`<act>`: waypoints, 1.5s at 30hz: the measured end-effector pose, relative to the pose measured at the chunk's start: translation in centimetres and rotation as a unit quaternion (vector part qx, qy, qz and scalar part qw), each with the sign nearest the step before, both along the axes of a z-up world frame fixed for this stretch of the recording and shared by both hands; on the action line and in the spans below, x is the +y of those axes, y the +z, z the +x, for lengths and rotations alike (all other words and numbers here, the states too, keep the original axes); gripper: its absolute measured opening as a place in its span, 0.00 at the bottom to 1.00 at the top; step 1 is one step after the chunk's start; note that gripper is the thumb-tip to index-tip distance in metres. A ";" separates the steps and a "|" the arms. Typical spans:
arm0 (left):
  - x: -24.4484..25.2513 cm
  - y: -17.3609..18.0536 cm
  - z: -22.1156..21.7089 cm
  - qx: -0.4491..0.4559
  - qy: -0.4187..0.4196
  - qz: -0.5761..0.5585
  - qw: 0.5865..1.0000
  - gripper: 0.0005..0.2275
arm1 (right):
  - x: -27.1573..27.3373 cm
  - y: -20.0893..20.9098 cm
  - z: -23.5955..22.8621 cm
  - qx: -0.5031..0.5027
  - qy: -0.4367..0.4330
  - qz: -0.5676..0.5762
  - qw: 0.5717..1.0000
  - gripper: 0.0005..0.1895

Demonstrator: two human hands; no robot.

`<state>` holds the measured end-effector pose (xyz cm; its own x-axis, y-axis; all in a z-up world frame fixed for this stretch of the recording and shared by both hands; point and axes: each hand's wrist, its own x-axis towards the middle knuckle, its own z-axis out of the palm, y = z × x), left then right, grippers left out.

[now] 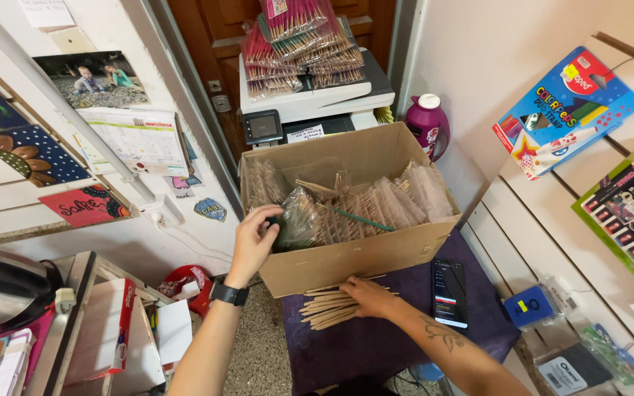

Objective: The person gathers loose wooden skewers from a cardboard box, aligns them into bundles, and places them into clear plastic packaging. They then place the packaged bundles onto a nearby scale. The person repeats this process with a second batch of dark-colored skewers.

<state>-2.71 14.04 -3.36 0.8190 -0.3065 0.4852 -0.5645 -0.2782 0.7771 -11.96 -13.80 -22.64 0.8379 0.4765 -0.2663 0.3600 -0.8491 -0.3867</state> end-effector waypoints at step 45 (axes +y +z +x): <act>-2.3 -8.7 -7.2 -0.397 -0.085 0.202 0.891 0.08 | -2.0 -2.1 -7.3 -0.398 0.135 0.003 0.907 0.10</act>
<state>-9.86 11.79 -12.05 0.1913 -0.6747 0.7129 -0.9527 -0.3023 -0.0305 -19.29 -15.85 -24.79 0.6160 0.6929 0.3747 0.7219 -0.6869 0.0833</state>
